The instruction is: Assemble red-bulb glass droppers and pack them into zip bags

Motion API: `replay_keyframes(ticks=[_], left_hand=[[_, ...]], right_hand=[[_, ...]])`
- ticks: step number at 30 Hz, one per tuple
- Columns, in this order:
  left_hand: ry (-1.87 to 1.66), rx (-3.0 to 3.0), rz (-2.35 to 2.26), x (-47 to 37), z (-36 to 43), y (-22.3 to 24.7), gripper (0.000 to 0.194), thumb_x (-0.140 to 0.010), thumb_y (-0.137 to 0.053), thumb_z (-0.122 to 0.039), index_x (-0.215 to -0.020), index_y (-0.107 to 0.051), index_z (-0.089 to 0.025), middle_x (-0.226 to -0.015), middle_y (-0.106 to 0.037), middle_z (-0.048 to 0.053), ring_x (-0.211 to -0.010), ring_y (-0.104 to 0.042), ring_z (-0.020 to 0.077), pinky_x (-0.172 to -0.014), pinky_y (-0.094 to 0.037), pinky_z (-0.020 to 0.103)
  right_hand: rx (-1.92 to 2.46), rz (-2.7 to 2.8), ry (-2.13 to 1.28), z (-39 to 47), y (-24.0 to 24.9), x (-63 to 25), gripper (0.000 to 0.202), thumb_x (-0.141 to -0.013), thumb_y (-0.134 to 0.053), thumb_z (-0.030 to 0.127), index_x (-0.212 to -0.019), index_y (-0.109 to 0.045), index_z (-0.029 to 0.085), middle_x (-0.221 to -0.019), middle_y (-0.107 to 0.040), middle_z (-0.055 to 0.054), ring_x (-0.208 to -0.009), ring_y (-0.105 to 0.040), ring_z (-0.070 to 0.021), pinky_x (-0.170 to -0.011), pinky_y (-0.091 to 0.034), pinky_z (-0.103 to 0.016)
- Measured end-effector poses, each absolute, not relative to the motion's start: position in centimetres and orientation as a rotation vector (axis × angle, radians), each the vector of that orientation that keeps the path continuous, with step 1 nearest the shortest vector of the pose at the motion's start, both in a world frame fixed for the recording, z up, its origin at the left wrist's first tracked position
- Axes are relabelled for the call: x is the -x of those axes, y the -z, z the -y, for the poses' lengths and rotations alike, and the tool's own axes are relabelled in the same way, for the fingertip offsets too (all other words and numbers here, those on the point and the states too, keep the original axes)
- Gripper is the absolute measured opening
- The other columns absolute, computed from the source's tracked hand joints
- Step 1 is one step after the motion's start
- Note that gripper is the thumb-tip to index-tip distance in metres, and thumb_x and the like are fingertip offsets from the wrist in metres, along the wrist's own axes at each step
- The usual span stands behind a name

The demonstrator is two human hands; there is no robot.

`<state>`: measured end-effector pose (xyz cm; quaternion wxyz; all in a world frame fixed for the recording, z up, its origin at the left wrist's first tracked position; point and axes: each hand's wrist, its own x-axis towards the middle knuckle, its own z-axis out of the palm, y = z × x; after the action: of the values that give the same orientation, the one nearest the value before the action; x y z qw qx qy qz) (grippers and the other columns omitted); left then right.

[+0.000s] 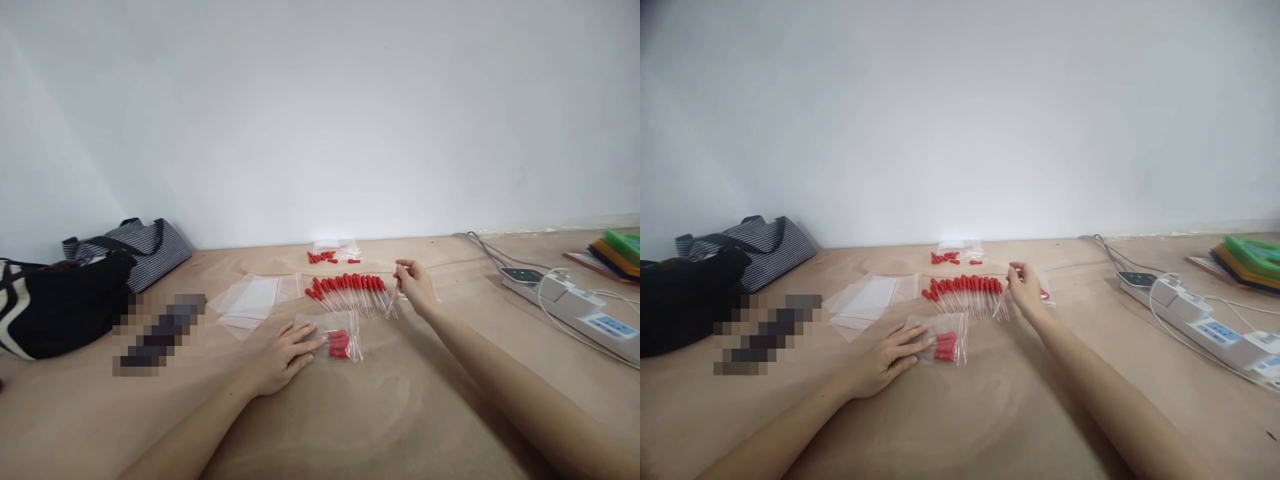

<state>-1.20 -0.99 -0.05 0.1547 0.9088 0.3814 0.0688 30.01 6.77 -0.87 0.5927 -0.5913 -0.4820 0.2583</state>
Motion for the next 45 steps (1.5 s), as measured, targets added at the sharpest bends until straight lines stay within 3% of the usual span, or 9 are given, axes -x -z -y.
replay_keyframes(ticks=[9, 19, 22, 25, 27, 30, 37, 42, 45], left_hand=[[-0.279, -2.577, -1.158, 1.2, 1.1, 0.1, 0.047, -0.086, -0.039, -0.034, -0.131, -0.031, -0.024, -0.133, -0.040, 0.004, -0.124, -0.033, 0.0199, -0.106, -0.020, 0.045], [-0.279, -2.483, -1.233, 1.2, 1.4, 0.0, 0.054, -0.085, -0.040, -0.036, -0.134, -0.024, -0.022, -0.138, -0.032, 0.004, -0.126, -0.027, 0.0253, -0.102, -0.026, 0.045], [-0.321, -2.472, -1.204, 1.1, 1.4, -0.1, 0.055, -0.084, -0.041, -0.034, -0.135, -0.022, -0.024, -0.136, -0.035, 0.005, -0.121, -0.036, 0.0220, -0.100, -0.031, 0.040], [-0.331, -2.461, -1.208, 1.0, 1.4, -0.2, 0.055, -0.084, -0.042, -0.034, -0.135, -0.022, -0.024, -0.135, -0.037, 0.005, -0.120, -0.038, 0.0218, -0.099, -0.032, 0.039], [-0.321, -2.457, -1.216, 1.0, 1.5, -0.2, 0.054, -0.084, -0.041, -0.035, -0.134, -0.024, -0.023, -0.135, -0.036, 0.005, -0.121, -0.037, 0.0219, -0.100, -0.031, 0.039], [-0.322, -2.460, -1.211, 1.0, 1.5, -0.2, 0.053, -0.084, -0.041, -0.034, -0.134, -0.025, -0.023, -0.136, -0.036, 0.005, -0.121, -0.036, 0.0216, -0.100, -0.031, 0.039], [-0.374, -2.479, -1.178, 1.0, 1.5, -0.2, 0.054, -0.084, -0.043, -0.034, -0.134, -0.025, -0.026, -0.136, -0.037, 0.004, -0.120, -0.038, 0.0213, -0.099, -0.033, 0.038], [-0.365, -2.480, -1.185, 1.2, 1.3, 0.0, 0.053, -0.084, -0.043, -0.035, -0.133, -0.026, -0.027, -0.135, -0.037, 0.003, -0.120, -0.038, 0.0207, -0.099, -0.033, 0.038], [-0.316, -2.499, -1.164, 1.5, 1.0, 0.2, 0.040, -0.087, -0.036, -0.032, -0.127, -0.037, -0.032, -0.134, -0.038, 0.000, -0.121, -0.037, 0.0190, -0.100, -0.032, 0.038]], right_hand=[[1.150, 0.835, -0.947, -2.1, 2.8, -24.7, 0.026, -0.068, -0.054, 0.038, -0.080, -0.038, 0.023, -0.063, -0.049, 0.005, -0.049, -0.049, -0.0094, -0.047, -0.044, -0.024], [1.040, 0.781, -1.183, -0.4, 3.1, -22.9, 0.037, -0.060, -0.064, 0.043, -0.079, -0.040, 0.022, -0.066, -0.055, 0.003, -0.061, -0.059, -0.0137, -0.060, -0.050, -0.029], [1.045, 0.896, -1.249, 0.1, 3.1, -22.0, 0.040, -0.058, -0.065, 0.047, -0.078, -0.043, 0.020, -0.061, -0.054, 0.004, -0.051, -0.055, -0.0105, -0.049, -0.045, -0.024], [1.086, 1.047, -1.323, 0.1, 3.0, -21.5, 0.041, -0.058, -0.065, 0.050, -0.075, -0.045, 0.019, -0.051, -0.050, 0.008, -0.033, -0.040, -0.0043, -0.034, -0.030, -0.018], [1.112, 1.109, -1.377, -0.2, 3.0, -21.4, 0.038, -0.058, -0.065, 0.048, -0.074, -0.046, 0.019, -0.046, -0.046, 0.010, -0.028, -0.032, -0.0030, -0.030, -0.023, -0.017], [1.142, 1.203, -1.439, -0.8, 3.1, -21.1, 0.029, -0.062, -0.062, 0.041, -0.073, -0.047, 0.019, -0.047, -0.048, 0.010, -0.027, -0.030, -0.0029, -0.029, -0.022, -0.017], [1.257, 1.382, -1.262, -2.1, 3.6, -20.2, 0.010, -0.067, -0.058, 0.027, -0.069, -0.054, 0.018, -0.061, -0.060, 0.003, -0.051, -0.054, -0.0096, -0.044, -0.041, -0.019], [1.333, 1.434, -1.233, -2.5, 3.7, -20.1, 0.007, -0.065, -0.057, 0.021, -0.061, -0.053, 0.018, -0.045, -0.052, 0.006, -0.036, -0.043, -0.0068, -0.036, -0.032, -0.018], [1.328, 1.470, -1.221, -2.6, 3.3, -20.9, 0.004, -0.063, -0.056, 0.017, -0.060, -0.054, 0.017, -0.043, -0.049, 0.007, -0.035, -0.039, -0.0057, -0.037, -0.031, -0.018]])
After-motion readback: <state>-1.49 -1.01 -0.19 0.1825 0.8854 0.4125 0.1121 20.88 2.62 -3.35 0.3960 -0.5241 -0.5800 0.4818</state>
